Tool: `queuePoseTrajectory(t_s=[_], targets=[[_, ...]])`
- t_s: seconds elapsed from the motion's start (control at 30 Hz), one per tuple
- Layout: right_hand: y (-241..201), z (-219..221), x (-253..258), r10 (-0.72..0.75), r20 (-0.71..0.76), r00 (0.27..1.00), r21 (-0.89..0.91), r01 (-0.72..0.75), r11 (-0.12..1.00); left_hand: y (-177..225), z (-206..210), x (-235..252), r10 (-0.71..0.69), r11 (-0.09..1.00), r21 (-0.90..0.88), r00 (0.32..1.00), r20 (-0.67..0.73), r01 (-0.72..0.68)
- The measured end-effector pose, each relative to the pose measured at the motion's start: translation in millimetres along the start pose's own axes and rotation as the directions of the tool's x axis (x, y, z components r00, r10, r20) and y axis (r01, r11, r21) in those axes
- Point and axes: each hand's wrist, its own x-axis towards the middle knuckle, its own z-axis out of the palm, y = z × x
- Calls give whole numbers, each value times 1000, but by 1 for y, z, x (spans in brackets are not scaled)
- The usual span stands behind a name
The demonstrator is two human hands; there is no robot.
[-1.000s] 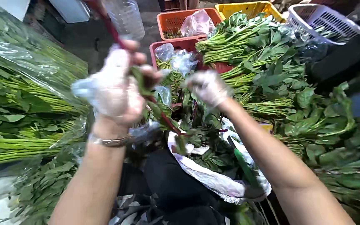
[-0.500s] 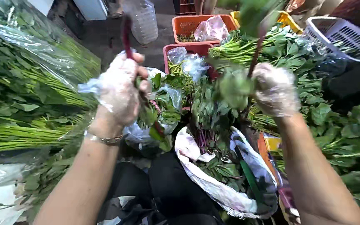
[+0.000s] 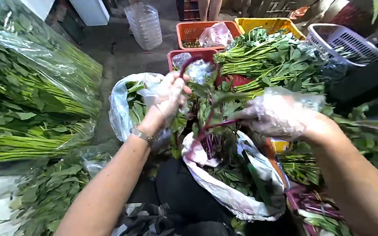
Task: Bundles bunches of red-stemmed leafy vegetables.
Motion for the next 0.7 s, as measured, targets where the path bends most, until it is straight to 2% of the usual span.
queuePoseTrajectory(t_s=[0.03, 0.1, 0.13, 0.17, 0.23, 0.27, 0.3, 0.37, 0.43, 0.53, 0.6, 0.7], targets=[[-10, -5, 7, -24, 103, 994, -12, 25, 1000, 3, -3, 1, -10, 1000, -25, 999, -37, 9], [-26, -16, 27, 97, 420, 902, -112, -55, 992, 5, -7, 2, -53, 997, -63, 997, -61, 49], [-26, -20, 33, 158, 456, 876, -189, -78, 979, 4, -9, 2, -56, 996, -75, 997, -58, 51], [-21, -27, 30, 163, 397, 903, -215, -82, 973, 2, -11, 1, -59, 995, -89, 997, -50, 54], [-1, -46, 11, 10, 120, 993, -66, -2, 998, 0, -14, -3, -83, 988, -136, 995, -48, 76], [9, -56, 2, -48, -51, 998, 65, 51, 997, 1, -16, -5, -96, 983, -159, 994, -43, 88], [12, -67, -5, -33, -187, 982, 216, 74, 974, 3, -17, -6, -99, 980, -175, 995, -34, 91], [9, -80, -7, 129, -365, 922, 461, 58, 886, 9, -13, -5, -75, 975, -212, 997, 5, 74], [8, -80, 7, 239, -447, 862, 603, 93, 792, 17, -4, -1, -32, 969, -245, 999, 42, 41], [-2, -71, 38, 294, -500, 814, 673, 153, 724, 32, 11, 3, -11, 969, -247, 999, 46, 22], [-11, -64, 58, 346, -483, 805, 752, 178, 635, 37, 16, 3, -22, 968, -250, 999, 28, 28], [-29, -58, 78, 356, -433, 828, 822, 201, 533, 37, 17, 5, -39, 965, -259, 999, 9, 40]])
